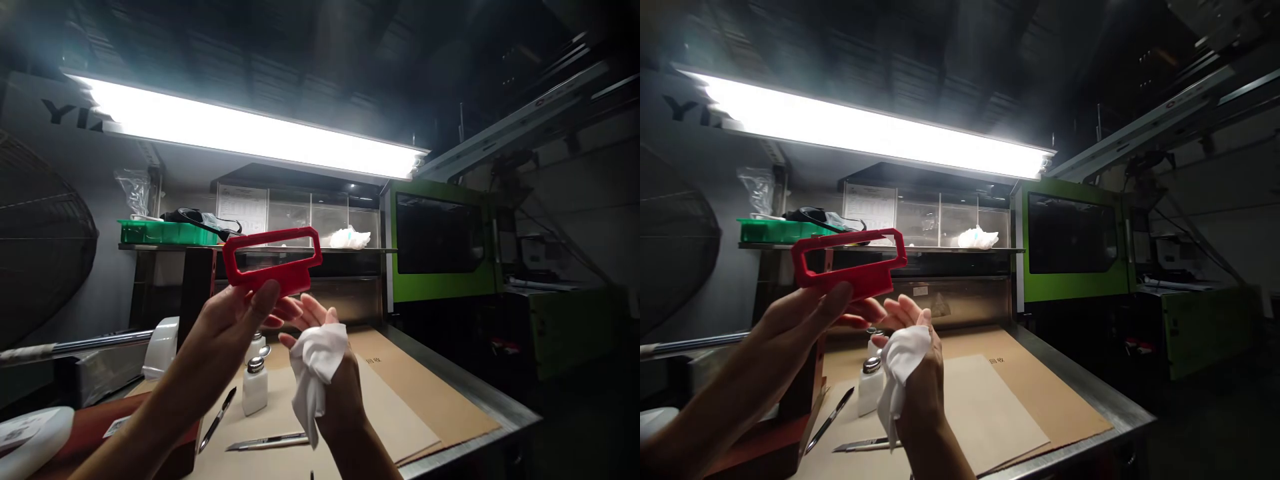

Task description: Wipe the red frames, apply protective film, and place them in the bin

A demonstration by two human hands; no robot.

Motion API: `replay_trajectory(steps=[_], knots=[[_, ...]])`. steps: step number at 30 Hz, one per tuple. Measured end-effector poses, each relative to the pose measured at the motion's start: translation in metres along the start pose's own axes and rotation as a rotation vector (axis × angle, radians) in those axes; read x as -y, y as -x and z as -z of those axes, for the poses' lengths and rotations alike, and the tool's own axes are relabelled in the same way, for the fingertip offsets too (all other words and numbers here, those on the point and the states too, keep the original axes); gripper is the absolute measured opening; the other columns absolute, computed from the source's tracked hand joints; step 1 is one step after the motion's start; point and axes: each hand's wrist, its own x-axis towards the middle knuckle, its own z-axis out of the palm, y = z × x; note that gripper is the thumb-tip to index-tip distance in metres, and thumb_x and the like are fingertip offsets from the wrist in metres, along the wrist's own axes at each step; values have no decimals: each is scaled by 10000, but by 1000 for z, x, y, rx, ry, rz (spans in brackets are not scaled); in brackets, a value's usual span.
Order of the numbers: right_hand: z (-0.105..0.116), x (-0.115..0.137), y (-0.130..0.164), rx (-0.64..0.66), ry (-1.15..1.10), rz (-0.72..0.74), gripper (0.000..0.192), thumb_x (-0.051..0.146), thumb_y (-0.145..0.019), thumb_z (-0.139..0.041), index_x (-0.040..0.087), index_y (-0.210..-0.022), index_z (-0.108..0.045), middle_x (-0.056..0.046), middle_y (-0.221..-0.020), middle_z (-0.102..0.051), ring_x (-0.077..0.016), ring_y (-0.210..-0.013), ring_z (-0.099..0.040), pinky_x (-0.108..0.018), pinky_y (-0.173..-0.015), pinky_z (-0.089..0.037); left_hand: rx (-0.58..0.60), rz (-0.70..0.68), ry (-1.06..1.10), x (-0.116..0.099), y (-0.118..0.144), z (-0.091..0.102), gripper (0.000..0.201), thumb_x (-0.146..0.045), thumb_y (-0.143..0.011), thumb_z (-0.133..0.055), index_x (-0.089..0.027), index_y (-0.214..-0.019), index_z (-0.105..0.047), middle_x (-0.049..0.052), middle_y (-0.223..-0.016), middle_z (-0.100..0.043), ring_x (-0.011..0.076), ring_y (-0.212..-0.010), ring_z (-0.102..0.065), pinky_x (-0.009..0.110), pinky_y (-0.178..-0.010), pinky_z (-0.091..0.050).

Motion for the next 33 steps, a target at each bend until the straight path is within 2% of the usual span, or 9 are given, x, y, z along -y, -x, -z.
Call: replay_trajectory(steps=[2, 7, 13, 17, 19, 21, 24, 28, 33], knots=[[-14, 2, -5, 36, -81, 49, 450, 533, -859, -447, 221, -1163, -564, -73, -1170, -609, -199, -1032, -583, -335, -870, -475, -81, -35, -64, 5, 2, -10, 303, -442, -850, -518, -189, -942, -656, 37, -884, -697, 167, -767, -616, 273, -726, -498], [-37, -3, -8, 141, -134, 63, 545, 622, -819, -434, 269, -1226, -519, -57, -969, -666, -229, -869, -633, -364, -709, -520, -279, -64, -183, 20, 4, -28, 288, -424, -845, -525, -190, -994, -601, 11, -786, -665, 160, -674, -565, 266, -618, -437], [-20, -18, 0, -34, 13, 16, 559, 664, -827, -407, 221, -1124, -572, -71, -1034, -652, -212, -856, -620, -332, -703, -490, -390, -39, -261, 29, 5, -21, 325, -520, -822, -518, -210, -906, -567, -40, -602, -560, 143, -532, -502, 255, -496, -378], [0, -23, 9, -53, 187, 1, 558, 697, -827, -353, 213, -969, -592, -28, -793, -641, -173, -721, -579, -278, -633, -444, -321, 29, -321, 30, 10, -13, 307, -532, -824, -506, -227, -792, -530, -65, -529, -518, 127, -463, -468, 238, -435, -351], [7, -21, 13, 33, 234, 30, 514, 675, -832, -380, 213, -940, -577, -10, -749, -613, -150, -674, -546, -256, -599, -416, -284, 34, -358, 32, 14, -10, 315, -539, -822, -502, -227, -794, -539, -65, -511, -523, 129, -453, -459, 239, -428, -350], [12, -18, 17, 147, 311, 34, 418, 599, -796, -537, 203, -927, -572, 4, -740, -590, -125, -637, -512, -237, -585, -394, -255, 60, -377, 35, 19, -8, 326, -545, -820, -499, -224, -814, -557, -57, -521, -550, 137, -468, -480, 243, -452, -370], [20, -15, 20, 208, 405, -64, 353, 464, -720, -694, 173, -884, -580, 15, -719, -557, -96, -598, -466, -215, -556, -358, -203, 137, -381, 41, 26, -3, 354, -569, -809, -499, -221, -780, -558, -46, -539, -576, 144, -477, -505, 253, -479, -381], [33, -20, 22, 267, 443, -217, 332, 448, -745, -667, 136, -691, -567, 38, -588, -462, -62, -524, -377, -199, -499, -283, -206, 216, -432, 56, 34, 7, 384, -597, -798, -496, -220, -745, -546, -51, -511, -498, 148, -484, -465, 267, -491, -347], [46, -32, 23, 203, 392, -220, 319, 436, -742, -675, 128, -702, -603, 14, -706, -521, -52, -543, -404, -190, -485, -296, -68, 309, -292, 79, 50, 12, 364, -580, -801, -515, -224, -861, -558, -38, -626, -510, 180, -663, -533, 262, -603, -406]])
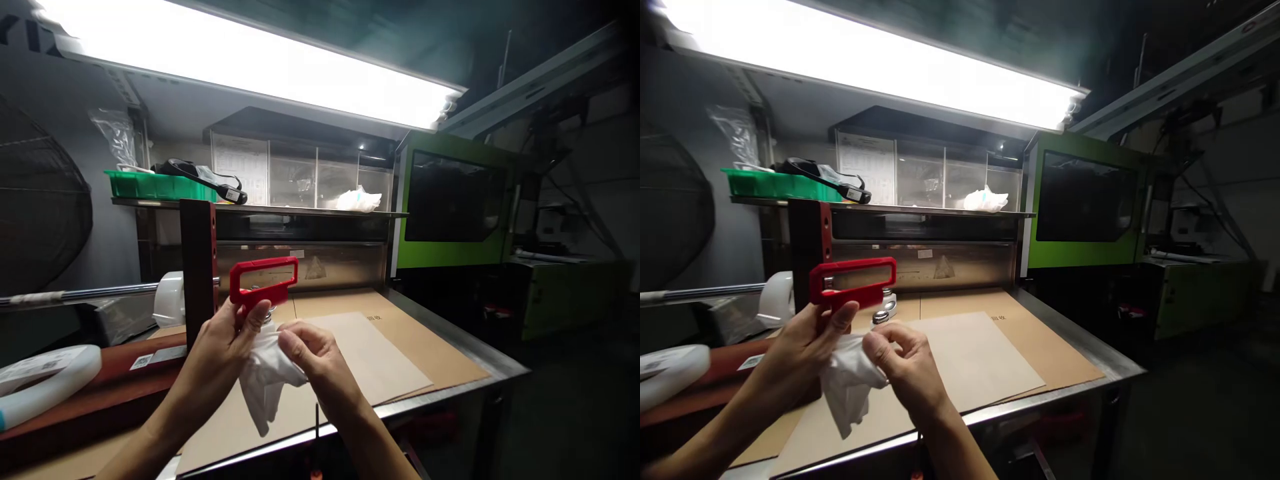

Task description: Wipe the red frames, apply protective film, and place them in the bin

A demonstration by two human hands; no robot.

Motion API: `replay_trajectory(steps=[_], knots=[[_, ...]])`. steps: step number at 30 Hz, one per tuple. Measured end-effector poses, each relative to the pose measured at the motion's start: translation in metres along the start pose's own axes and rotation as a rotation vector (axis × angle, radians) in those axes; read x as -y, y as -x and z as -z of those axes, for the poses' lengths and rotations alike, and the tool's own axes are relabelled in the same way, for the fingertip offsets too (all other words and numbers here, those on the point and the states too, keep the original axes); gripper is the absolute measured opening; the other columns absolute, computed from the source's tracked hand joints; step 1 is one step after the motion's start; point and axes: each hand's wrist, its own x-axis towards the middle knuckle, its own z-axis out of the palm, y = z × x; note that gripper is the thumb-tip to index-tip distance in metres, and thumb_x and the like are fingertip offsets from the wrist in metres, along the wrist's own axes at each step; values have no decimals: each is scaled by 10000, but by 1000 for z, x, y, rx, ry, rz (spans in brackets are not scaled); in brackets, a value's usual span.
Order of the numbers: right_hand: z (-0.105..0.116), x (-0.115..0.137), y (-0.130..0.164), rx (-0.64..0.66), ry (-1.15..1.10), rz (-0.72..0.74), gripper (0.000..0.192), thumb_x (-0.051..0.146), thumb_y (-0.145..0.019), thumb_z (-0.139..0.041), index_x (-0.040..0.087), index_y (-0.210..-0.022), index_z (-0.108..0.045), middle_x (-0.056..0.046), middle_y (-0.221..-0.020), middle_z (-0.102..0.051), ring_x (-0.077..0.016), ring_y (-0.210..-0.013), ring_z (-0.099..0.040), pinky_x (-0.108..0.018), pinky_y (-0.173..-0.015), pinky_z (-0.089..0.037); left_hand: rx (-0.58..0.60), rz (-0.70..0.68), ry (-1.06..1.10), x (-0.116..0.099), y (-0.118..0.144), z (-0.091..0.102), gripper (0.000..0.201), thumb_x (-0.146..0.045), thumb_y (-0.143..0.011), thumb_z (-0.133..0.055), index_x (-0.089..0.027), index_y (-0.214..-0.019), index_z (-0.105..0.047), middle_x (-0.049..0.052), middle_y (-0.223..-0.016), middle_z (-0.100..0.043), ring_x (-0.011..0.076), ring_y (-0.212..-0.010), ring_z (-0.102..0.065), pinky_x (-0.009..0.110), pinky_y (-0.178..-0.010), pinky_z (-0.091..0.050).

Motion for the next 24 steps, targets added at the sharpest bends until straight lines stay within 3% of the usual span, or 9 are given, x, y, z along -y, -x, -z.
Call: replay_trajectory(steps=[3, 7, 11, 15, 18, 24], knots=[[0, -8, -1, -37, -116, -8, 278, 405, -752, -681, 138, -756, -605, 24, -660, -541, -59, -561, -439, -182, -536, -352, 103, 57, 117, 10, 8, -4, 359, -536, -822, -518, -232, -1002, -581, -11, -803, -609, 186, -757, -563, 262, -677, -448], [-7, -19, -1, -41, -295, -58, 267, 370, -748, -699, 172, -891, -591, 20, -720, -600, -75, -588, -499, -206, -617, -420, 106, 76, 237, 12, 12, -7, 389, -502, -805, -561, -209, -1055, -615, 41, -969, -668, 213, -838, -599, 268, -719, -488], [-17, -29, 4, -65, -407, -131, 367, 455, -775, -649, 162, -989, -593, -17, -751, -637, -133, -650, -576, -253, -629, -458, -13, 50, 229, 11, 11, -7, 434, -512, -769, -601, -186, -1052, -632, 59, -887, -694, 231, -805, -615, 288, -724, -515], [-18, -42, 15, 81, -438, -310, 524, 551, -731, -652, 82, -966, -641, -69, -717, -652, -176, -660, -619, -295, -655, -480, -103, 7, 141, 12, 14, -4, 432, -502, -766, -609, -197, -1071, -635, 28, -766, -667, 202, -661, -585, 301, -708, -520], [-14, -52, 26, 152, -433, -435, 566, 537, -647, -732, 44, -918, -667, -73, -649, -639, -166, -584, -612, -297, -645, -484, -103, 3, 91, 15, 18, 0, 432, -501, -777, -595, -228, -1112, -616, 23, -849, -680, 212, -758, -609, 276, -736, -504], [-8, -61, 38, 153, -463, -367, 494, 384, -603, -807, 106, -990, -677, -48, -743, -646, -115, -617, -596, -244, -663, -469, -104, 109, 45, 25, 24, 7, 405, -566, -748, -584, -202, -920, -631, 12, -715, -650, 210, -676, -596, 263, -619, -499]])
